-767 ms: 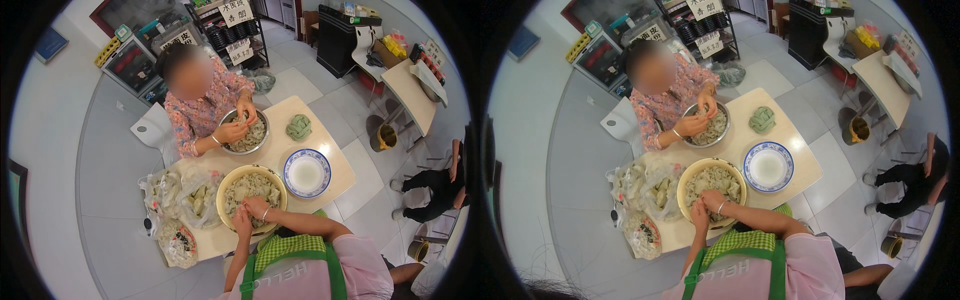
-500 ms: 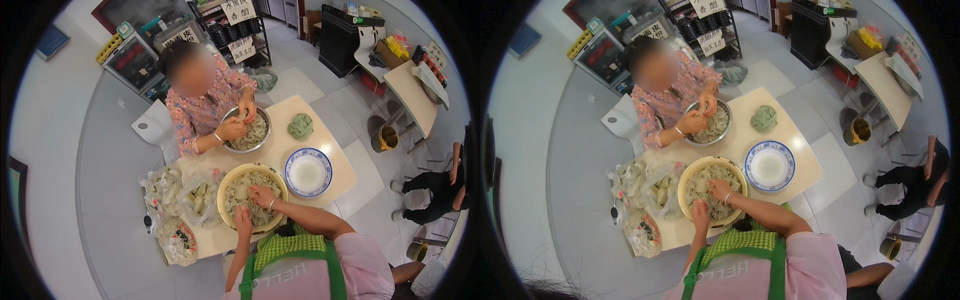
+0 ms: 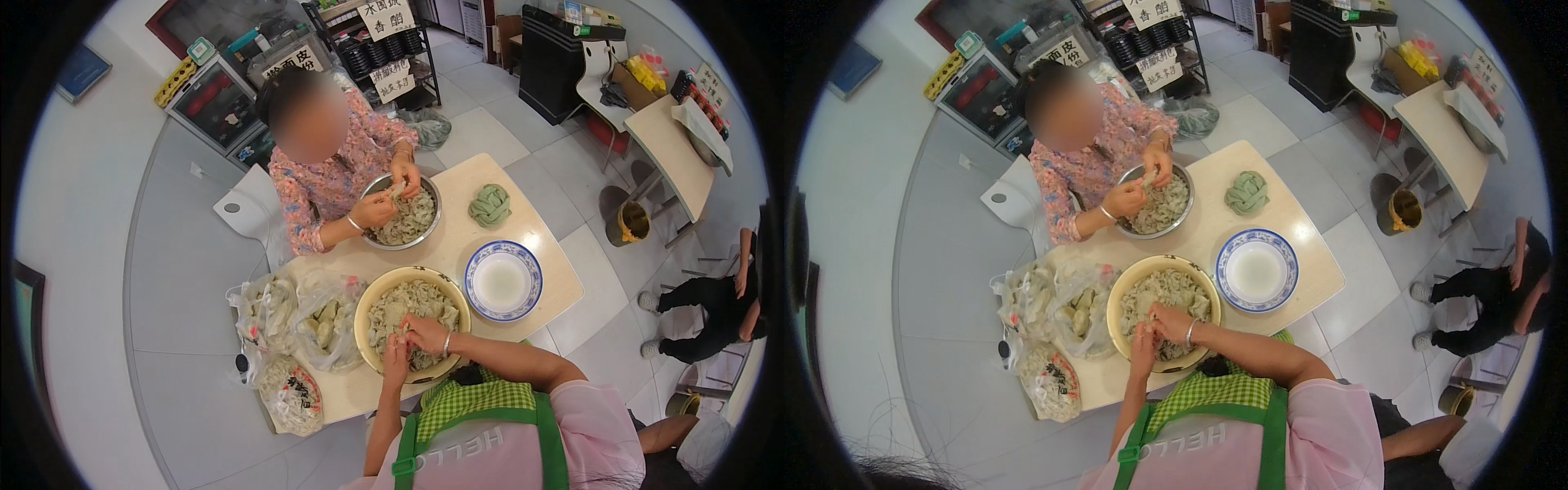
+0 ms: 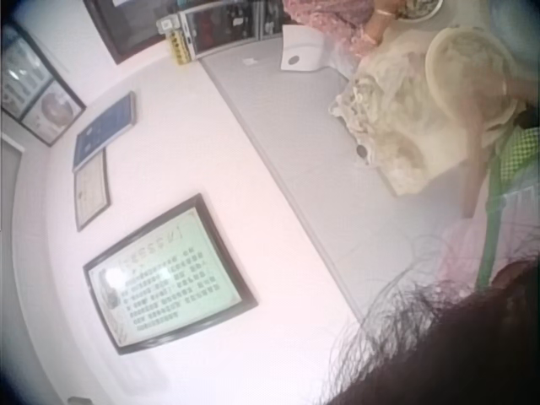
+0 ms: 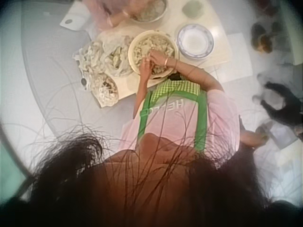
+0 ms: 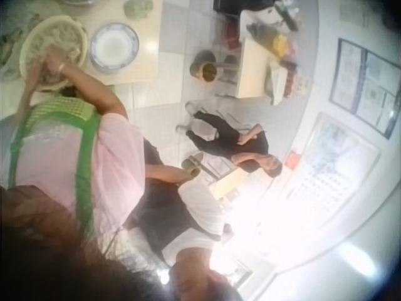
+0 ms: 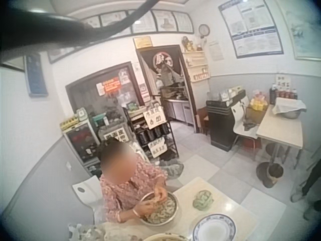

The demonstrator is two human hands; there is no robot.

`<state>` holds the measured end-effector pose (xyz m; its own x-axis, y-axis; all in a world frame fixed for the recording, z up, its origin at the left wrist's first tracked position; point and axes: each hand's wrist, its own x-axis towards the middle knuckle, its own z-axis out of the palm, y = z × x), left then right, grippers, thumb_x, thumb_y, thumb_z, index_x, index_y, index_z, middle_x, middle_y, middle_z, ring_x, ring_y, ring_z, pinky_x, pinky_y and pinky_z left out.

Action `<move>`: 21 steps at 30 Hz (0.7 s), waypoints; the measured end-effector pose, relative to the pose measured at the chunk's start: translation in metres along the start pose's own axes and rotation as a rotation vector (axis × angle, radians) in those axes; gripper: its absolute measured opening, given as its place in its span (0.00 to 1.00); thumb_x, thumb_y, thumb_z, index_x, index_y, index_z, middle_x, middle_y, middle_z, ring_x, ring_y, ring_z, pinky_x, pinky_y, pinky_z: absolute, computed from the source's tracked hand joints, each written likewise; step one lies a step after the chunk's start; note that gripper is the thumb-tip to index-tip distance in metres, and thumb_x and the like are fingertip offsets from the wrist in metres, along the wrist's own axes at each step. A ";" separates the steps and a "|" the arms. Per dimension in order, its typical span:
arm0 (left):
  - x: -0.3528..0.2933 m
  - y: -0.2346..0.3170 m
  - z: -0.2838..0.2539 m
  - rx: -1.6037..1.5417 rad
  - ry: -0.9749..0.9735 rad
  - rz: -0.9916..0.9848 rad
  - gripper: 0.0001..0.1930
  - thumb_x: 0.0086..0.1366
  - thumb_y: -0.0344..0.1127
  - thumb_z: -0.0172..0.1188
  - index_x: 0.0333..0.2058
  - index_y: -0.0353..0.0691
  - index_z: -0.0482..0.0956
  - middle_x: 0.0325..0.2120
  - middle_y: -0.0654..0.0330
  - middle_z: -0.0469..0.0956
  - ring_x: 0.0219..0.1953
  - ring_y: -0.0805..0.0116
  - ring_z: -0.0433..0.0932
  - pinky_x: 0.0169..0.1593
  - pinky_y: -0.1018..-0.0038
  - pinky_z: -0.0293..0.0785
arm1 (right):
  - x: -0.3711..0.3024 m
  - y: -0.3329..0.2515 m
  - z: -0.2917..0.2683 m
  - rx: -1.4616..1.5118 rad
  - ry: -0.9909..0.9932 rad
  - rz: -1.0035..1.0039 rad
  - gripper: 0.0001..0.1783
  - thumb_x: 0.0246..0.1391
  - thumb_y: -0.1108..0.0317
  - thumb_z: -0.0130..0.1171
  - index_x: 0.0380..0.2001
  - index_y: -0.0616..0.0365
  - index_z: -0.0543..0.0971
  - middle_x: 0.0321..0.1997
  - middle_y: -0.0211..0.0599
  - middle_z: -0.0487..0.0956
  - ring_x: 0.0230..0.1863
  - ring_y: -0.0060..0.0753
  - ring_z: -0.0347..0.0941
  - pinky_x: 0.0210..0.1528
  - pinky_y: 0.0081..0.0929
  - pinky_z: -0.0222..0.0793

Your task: The person is making dumplings by hand. They take a portion of filling from a bowl, place it onto a wrapper, and fold the wrapper to seal the dumpling. The finished dumplings are placed into a larger bowl.

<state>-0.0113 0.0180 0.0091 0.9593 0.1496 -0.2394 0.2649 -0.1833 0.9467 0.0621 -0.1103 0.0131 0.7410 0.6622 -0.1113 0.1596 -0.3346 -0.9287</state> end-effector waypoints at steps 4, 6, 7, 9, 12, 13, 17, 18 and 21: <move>-0.005 0.022 0.001 -0.241 -0.033 -0.056 0.15 0.63 0.46 0.43 0.31 0.39 0.65 0.17 0.68 0.63 0.19 0.79 0.60 0.23 0.79 0.58 | -0.001 -0.005 -0.007 0.270 -0.105 0.013 0.11 0.49 0.70 0.45 0.37 0.60 0.64 0.22 0.42 0.74 0.26 0.39 0.72 0.29 0.32 0.65; -0.002 0.006 -0.006 0.063 -0.041 0.025 0.11 0.60 0.39 0.47 0.29 0.36 0.65 0.15 0.63 0.64 0.18 0.78 0.61 0.22 0.78 0.59 | -0.002 -0.004 -0.003 0.139 -0.039 0.002 0.11 0.50 0.69 0.46 0.37 0.60 0.64 0.22 0.42 0.74 0.26 0.37 0.72 0.30 0.31 0.65; 0.000 0.003 -0.007 0.214 -0.046 0.067 0.10 0.58 0.36 0.49 0.27 0.34 0.64 0.13 0.60 0.64 0.18 0.77 0.62 0.21 0.77 0.59 | -0.003 -0.003 -0.001 0.071 -0.003 -0.003 0.11 0.50 0.69 0.46 0.37 0.60 0.64 0.23 0.42 0.74 0.26 0.37 0.72 0.30 0.30 0.65; 0.002 -0.003 -0.002 0.188 -0.009 0.124 0.10 0.57 0.35 0.49 0.25 0.33 0.65 0.12 0.61 0.64 0.16 0.76 0.61 0.20 0.76 0.58 | -0.002 0.007 0.005 -0.053 0.034 -0.014 0.10 0.50 0.68 0.47 0.36 0.60 0.65 0.23 0.42 0.74 0.27 0.36 0.72 0.30 0.29 0.65; -0.003 0.008 0.007 0.163 0.102 0.107 0.11 0.57 0.35 0.48 0.22 0.32 0.65 0.11 0.61 0.63 0.14 0.73 0.61 0.19 0.74 0.58 | -0.002 0.007 0.008 -0.037 0.073 0.002 0.09 0.50 0.68 0.47 0.35 0.60 0.66 0.23 0.41 0.73 0.26 0.32 0.71 0.29 0.27 0.65; -0.004 0.013 0.011 0.155 0.149 0.090 0.11 0.57 0.35 0.48 0.21 0.32 0.65 0.10 0.60 0.63 0.14 0.72 0.62 0.18 0.73 0.58 | -0.002 0.005 0.007 -0.002 0.086 0.011 0.09 0.50 0.68 0.47 0.35 0.60 0.67 0.23 0.41 0.72 0.26 0.31 0.70 0.29 0.26 0.65; 0.004 -0.006 0.024 0.071 0.405 0.216 0.13 0.58 0.35 0.45 0.20 0.32 0.64 0.11 0.60 0.63 0.12 0.73 0.62 0.17 0.74 0.57 | -0.001 0.016 0.022 0.243 0.084 0.025 0.07 0.52 0.70 0.45 0.34 0.59 0.68 0.23 0.37 0.71 0.24 0.23 0.67 0.28 0.23 0.64; 0.011 -0.031 0.023 0.026 0.489 0.204 0.13 0.58 0.35 0.44 0.19 0.32 0.64 0.11 0.60 0.64 0.12 0.73 0.62 0.16 0.75 0.56 | -0.004 0.015 0.027 0.320 0.060 0.040 0.06 0.52 0.70 0.45 0.34 0.59 0.68 0.23 0.36 0.71 0.23 0.21 0.66 0.27 0.22 0.64; 0.010 -0.034 0.010 -0.361 0.451 -0.031 0.12 0.59 0.36 0.42 0.22 0.35 0.65 0.13 0.61 0.63 0.13 0.73 0.60 0.17 0.77 0.57 | -0.006 0.005 0.028 0.528 0.130 0.086 0.05 0.51 0.71 0.45 0.33 0.58 0.69 0.22 0.35 0.71 0.22 0.18 0.65 0.27 0.19 0.64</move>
<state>-0.0092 0.0157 -0.0275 0.7940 0.5637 -0.2278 0.1659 0.1595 0.9732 0.0399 -0.0973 -0.0013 0.8168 0.5476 -0.1815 -0.2296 0.0200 -0.9731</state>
